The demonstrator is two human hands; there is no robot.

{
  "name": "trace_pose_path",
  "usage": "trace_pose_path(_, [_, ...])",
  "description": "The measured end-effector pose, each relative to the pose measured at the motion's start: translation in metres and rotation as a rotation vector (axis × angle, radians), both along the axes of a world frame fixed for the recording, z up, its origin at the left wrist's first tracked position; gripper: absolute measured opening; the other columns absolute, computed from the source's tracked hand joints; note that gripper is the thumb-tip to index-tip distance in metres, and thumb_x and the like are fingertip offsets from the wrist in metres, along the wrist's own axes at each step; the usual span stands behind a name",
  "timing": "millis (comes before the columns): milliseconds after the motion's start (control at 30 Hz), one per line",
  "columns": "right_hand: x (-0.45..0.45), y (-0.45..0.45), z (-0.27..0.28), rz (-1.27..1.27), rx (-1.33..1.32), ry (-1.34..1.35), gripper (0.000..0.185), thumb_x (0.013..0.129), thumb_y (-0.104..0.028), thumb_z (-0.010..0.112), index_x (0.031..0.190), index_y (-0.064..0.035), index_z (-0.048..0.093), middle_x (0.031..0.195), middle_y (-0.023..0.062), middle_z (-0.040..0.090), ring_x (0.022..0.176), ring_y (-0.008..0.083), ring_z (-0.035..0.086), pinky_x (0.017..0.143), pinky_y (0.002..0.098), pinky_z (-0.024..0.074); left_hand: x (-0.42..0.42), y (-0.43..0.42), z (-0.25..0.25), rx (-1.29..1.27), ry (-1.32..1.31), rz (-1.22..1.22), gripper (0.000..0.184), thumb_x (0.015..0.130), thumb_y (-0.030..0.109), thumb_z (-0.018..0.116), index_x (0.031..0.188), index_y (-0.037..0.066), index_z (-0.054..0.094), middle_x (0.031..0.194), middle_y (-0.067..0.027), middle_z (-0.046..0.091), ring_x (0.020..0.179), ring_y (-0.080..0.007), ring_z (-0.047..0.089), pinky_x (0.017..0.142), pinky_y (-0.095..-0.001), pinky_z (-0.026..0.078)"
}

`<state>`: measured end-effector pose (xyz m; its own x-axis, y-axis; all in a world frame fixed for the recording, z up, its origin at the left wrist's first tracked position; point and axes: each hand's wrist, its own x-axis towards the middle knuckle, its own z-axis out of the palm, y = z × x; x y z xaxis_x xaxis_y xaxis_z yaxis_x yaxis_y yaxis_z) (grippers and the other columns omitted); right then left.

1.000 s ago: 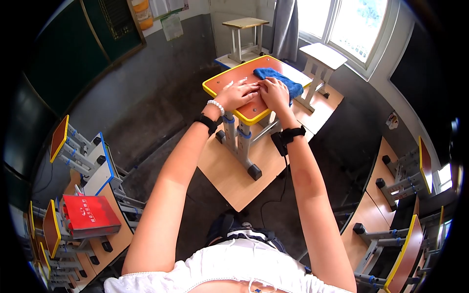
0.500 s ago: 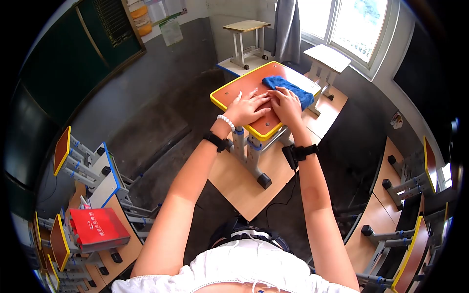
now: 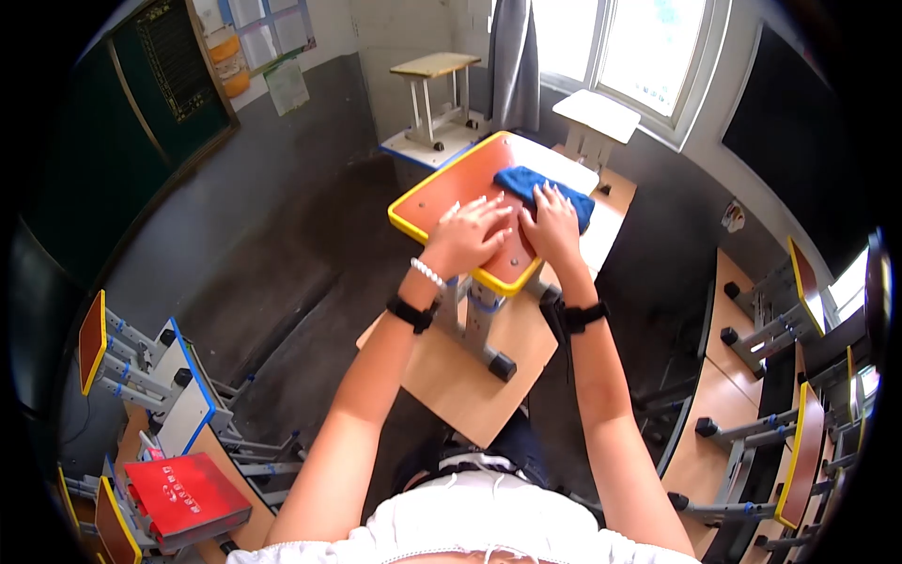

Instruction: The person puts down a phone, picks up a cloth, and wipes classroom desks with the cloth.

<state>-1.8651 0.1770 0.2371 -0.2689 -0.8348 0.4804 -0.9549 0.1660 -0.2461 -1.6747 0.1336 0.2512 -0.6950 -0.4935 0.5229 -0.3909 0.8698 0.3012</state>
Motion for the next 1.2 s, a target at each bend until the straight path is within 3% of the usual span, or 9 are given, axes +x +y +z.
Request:
trace_pose_path(133, [0.013, 0.023, 0.009, 0.131, -0.093, -0.038, 0.045, 0.090, -0.027, 0.054, 0.126, -0.0004, 0.058, 0.136, 0.0186, 0.053, 0.130, 0.0322, 0.046, 0.110, 0.0428, 0.0327, 0.001, 0.003, 0.004, -0.014, 0.018, 0.019, 0.044, 0.090, 0.034, 0.055, 0.129, 0.015, 0.057, 0.137, -0.0078, 0.054, 0.128, -0.0262, 0.049, 0.107, -0.0493, 0.036])
trace_pose_path(333, [0.052, 0.089, 0.012, 0.324, -0.109, -0.027, 0.040, 0.093, -0.019, 0.054, 0.128, -0.0009, 0.055, 0.137, 0.0179, 0.051, 0.130, 0.0325, 0.045, 0.109, 0.0441, 0.0320, 0.001, 0.001, -0.001, -0.087, 0.133, -0.022, 0.042, 0.089, 0.034, 0.056, 0.125, 0.014, 0.060, 0.134, -0.0078, 0.057, 0.128, -0.0249, 0.047, 0.107, -0.0520, 0.034])
trace_pose_path(367, [0.062, 0.102, 0.017, 0.354, -0.125, -0.068, 0.040, 0.092, -0.017, 0.057, 0.128, -0.0018, 0.055, 0.136, 0.0180, 0.052, 0.130, 0.0332, 0.044, 0.109, 0.0445, 0.0324, 0.002, 0.002, 0.000, -0.093, 0.102, -0.008, 0.046, 0.090, 0.034, 0.054, 0.132, 0.015, 0.056, 0.140, -0.0067, 0.051, 0.132, -0.0261, 0.043, 0.109, -0.0520, 0.032])
trace_pose_path(467, [0.087, 0.124, 0.017, 0.346, -0.108, -0.120, 0.044, 0.090, -0.019, 0.060, 0.130, -0.0027, 0.054, 0.138, 0.0182, 0.050, 0.132, 0.0326, 0.043, 0.109, 0.0450, 0.0328, 0.004, 0.007, 0.005, -0.207, 0.115, 0.018, 0.049, 0.093, 0.034, 0.050, 0.139, 0.016, 0.049, 0.148, -0.0043, 0.043, 0.137, -0.0256, 0.038, 0.111, -0.0522, 0.029])
trace_pose_path(633, [0.100, 0.124, 0.002, 0.264, -0.173, -0.035, 0.052, 0.089, -0.021, 0.061, 0.136, -0.0038, 0.046, 0.143, 0.0160, 0.043, 0.134, 0.0337, 0.039, 0.111, 0.0480, 0.0297, 0.004, 0.003, 0.004, -0.041, 0.070, -0.058, 0.052, 0.094, 0.031, 0.044, 0.143, 0.011, 0.043, 0.152, -0.0033, 0.036, 0.138, -0.0211, 0.037, 0.111, -0.0514, 0.031])
trace_pose_path(967, [0.100, 0.124, 0.002, 0.283, -0.157, -0.044, 0.055, 0.087, -0.018, 0.062, 0.137, -0.0033, 0.044, 0.145, 0.0158, 0.041, 0.136, 0.0337, 0.037, 0.112, 0.0485, 0.0272, 0.002, 0.001, 0.000, 0.040, -0.014, 0.018, 0.052, 0.091, 0.026, 0.042, 0.139, 0.007, 0.048, 0.147, -0.0073, 0.043, 0.136, -0.0227, 0.040, 0.112, -0.0442, 0.031])
trace_pose_path(1200, [0.098, 0.125, 0.003, 0.279, -0.130, -0.042, 0.056, 0.087, -0.018, 0.062, 0.137, -0.0039, 0.044, 0.144, 0.0152, 0.041, 0.135, 0.0334, 0.037, 0.111, 0.0477, 0.0283, -0.004, 0.003, -0.001, 0.066, -0.074, 0.242, 0.053, 0.089, 0.031, 0.043, 0.135, 0.006, 0.052, 0.145, -0.0092, 0.045, 0.135, -0.0235, 0.041, 0.113, -0.0490, 0.027])
